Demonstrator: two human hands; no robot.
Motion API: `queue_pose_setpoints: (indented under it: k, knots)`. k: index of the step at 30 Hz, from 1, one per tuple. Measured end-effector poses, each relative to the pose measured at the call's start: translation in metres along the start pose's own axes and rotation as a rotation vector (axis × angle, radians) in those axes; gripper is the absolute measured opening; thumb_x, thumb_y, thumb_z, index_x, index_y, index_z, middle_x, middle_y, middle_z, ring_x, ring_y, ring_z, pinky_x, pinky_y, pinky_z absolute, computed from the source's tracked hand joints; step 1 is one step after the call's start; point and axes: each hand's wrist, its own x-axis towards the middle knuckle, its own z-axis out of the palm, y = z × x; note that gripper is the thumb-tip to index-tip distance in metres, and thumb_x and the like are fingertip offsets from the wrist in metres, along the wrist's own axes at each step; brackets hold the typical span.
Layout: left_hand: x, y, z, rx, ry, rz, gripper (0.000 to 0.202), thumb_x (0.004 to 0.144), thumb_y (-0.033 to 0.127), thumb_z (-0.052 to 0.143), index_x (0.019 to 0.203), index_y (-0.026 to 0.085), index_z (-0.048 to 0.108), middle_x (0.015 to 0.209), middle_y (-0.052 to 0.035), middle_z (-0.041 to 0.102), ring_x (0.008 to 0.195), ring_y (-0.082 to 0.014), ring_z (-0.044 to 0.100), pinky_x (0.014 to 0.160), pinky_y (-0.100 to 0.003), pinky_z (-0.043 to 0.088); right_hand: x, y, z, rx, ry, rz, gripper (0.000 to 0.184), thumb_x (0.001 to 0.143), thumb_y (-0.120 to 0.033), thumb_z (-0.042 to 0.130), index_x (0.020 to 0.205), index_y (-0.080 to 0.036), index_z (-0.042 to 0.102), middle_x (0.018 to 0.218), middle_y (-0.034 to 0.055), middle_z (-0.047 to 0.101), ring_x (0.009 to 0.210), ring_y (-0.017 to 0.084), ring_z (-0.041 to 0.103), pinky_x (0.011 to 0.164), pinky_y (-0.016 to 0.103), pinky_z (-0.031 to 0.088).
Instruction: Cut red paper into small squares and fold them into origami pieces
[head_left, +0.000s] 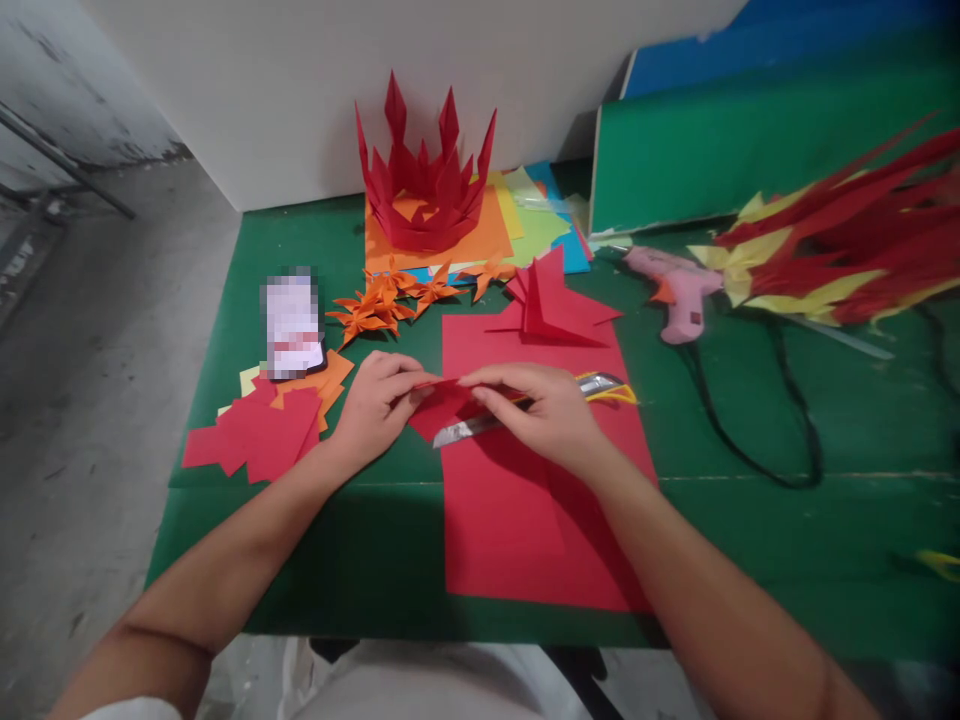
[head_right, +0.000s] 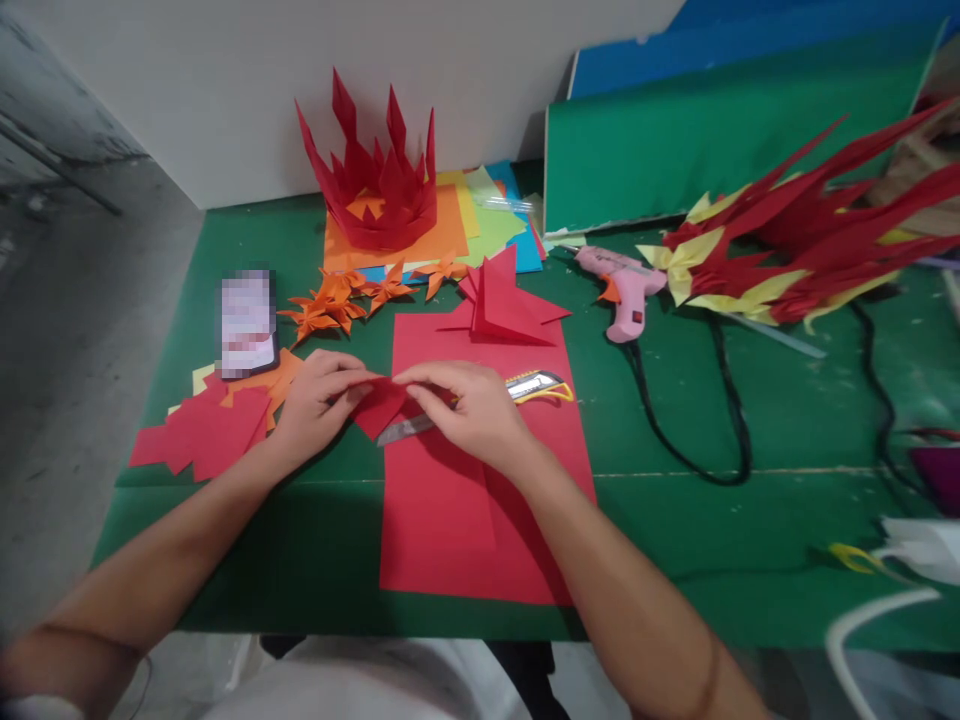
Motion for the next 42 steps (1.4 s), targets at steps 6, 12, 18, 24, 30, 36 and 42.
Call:
queue_pose_setpoints:
  k: [6, 12, 18, 24, 30, 36, 42]
  knots:
    - [0.002, -0.003, -0.007, -0.151, 0.14, -0.14, 0.023, 0.097, 0.025, 0.045, 0.105, 0.023, 0.066, 0.099, -0.0045, 0.068, 0.093, -0.0173, 0.063, 0.083, -0.034, 0.052, -0.003, 0.007, -0.015, -0.114, 0.407, 0.03, 0.02, 0.09, -0.023, 0.049, 0.092, -0.025, 0.069, 0.086, 0.0055, 0.072, 0.076, 0.021, 0.068, 0.068, 0.034, 0.056]
    - [-0.003, -0.007, -0.014, 0.042, 0.061, -0.318, 0.04, 0.085, 0.009, 0.04, 0.122, 0.021, 0.048, 0.09, -0.0039, 0.063, 0.081, -0.0183, 0.063, 0.073, -0.032, 0.051, -0.002, 0.028, -0.052, -0.48, 0.574, 0.034, 0.031, 0.095, -0.025, 0.04, 0.105, -0.022, 0.069, 0.097, 0.0129, 0.07, 0.093, 0.031, 0.065, 0.083, 0.047, 0.049]
    - [-0.003, -0.006, -0.018, 0.479, -0.048, -0.354, 0.018, 0.078, 0.011, 0.048, 0.089, 0.018, 0.06, 0.073, -0.0085, 0.058, 0.074, -0.0281, 0.061, 0.068, -0.04, 0.047, 0.0, 0.033, -0.066, -0.693, 0.451, 0.005, 0.032, 0.093, -0.032, 0.049, 0.116, -0.022, 0.069, 0.132, 0.0193, 0.054, 0.124, 0.042, 0.047, 0.1, 0.06, 0.035]
    - [-0.002, -0.005, -0.015, 0.479, 0.006, -0.169, 0.051, 0.075, 0.0, 0.045, 0.123, 0.016, 0.053, 0.12, -0.0169, 0.058, 0.107, -0.0319, 0.058, 0.088, -0.046, 0.048, 0.002, 0.022, -0.049, -0.303, -0.361, -0.169, 0.034, 0.082, -0.042, 0.07, 0.114, -0.03, 0.07, 0.109, 0.0088, 0.063, 0.101, 0.027, 0.06, 0.081, 0.038, 0.049]
    - [0.0, -0.003, -0.009, 0.328, -0.232, 0.054, 0.035, 0.086, 0.003, 0.037, 0.106, 0.016, 0.063, 0.121, -0.0116, 0.065, 0.115, -0.0249, 0.058, 0.097, -0.041, 0.048, 0.001, 0.032, -0.042, -0.26, -0.46, -0.139, 0.029, 0.087, -0.027, 0.063, 0.115, -0.026, 0.07, 0.104, 0.0081, 0.066, 0.099, 0.024, 0.06, 0.082, 0.035, 0.047]
    - [-0.001, 0.005, -0.007, 0.501, -0.202, -0.118, 0.035, 0.094, 0.03, 0.046, 0.122, 0.012, 0.057, 0.123, -0.0171, 0.06, 0.108, -0.031, 0.057, 0.093, -0.046, 0.046, 0.004, 0.033, -0.044, -0.337, -0.214, -0.145, 0.028, 0.092, -0.028, 0.055, 0.114, -0.021, 0.07, 0.1, 0.0108, 0.064, 0.092, 0.024, 0.06, 0.077, 0.035, 0.048]
    - [-0.006, 0.008, -0.003, 0.589, 0.045, -0.204, 0.049, 0.084, 0.004, 0.041, 0.128, 0.018, 0.056, 0.122, -0.0174, 0.054, 0.107, -0.0314, 0.054, 0.092, -0.048, 0.04, 0.004, 0.028, -0.041, -0.456, -0.079, -0.228, 0.029, 0.093, -0.027, 0.053, 0.116, -0.019, 0.068, 0.103, 0.0129, 0.066, 0.097, 0.027, 0.06, 0.083, 0.04, 0.048]
